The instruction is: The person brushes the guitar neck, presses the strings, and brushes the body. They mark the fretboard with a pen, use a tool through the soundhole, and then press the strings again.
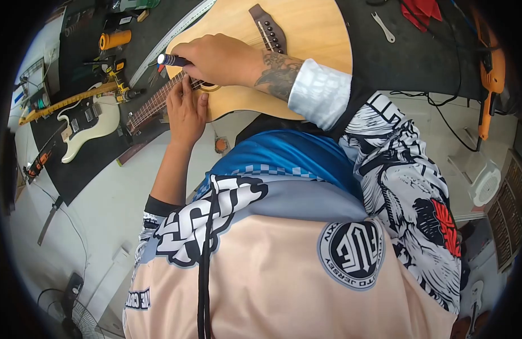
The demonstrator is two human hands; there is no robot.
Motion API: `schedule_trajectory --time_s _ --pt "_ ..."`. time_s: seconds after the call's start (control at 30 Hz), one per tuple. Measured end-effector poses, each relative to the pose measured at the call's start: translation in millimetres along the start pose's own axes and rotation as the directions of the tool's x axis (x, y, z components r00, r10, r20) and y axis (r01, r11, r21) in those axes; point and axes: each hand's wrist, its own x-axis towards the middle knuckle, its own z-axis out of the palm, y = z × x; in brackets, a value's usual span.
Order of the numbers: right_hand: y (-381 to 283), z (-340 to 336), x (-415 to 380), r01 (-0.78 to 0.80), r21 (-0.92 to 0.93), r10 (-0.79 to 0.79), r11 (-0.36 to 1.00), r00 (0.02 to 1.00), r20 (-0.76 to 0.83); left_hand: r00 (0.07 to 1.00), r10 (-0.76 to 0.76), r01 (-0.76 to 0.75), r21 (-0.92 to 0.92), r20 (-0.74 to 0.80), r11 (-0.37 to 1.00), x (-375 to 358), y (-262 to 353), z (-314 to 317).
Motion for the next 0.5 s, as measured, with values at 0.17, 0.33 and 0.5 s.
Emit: schedule_trajectory --time_s 0.17,0.33,0.5 --pt "1.8 1.7 -2.0 -0.027 0.037 0.028 0.999 0.999 -0.020 1.000 0.001 -0.001 0.004 0.009 1.000 0.5 -0.9 1.0" --pt "1.7 5.7 0.5 -0.019 0.029 0.019 0.999 1.000 -0.014 0.999 -0.023 0.024 -0.027 0.031 0.999 -1.4 -2.4 0.6" --pt "-2.7 8.8 7.2 -0.091 0.049 0.090 0.995 0.996 0.018 1.000 -0.020 0.020 0.000 0.005 1.000 -0.9 -3.0 1.4"
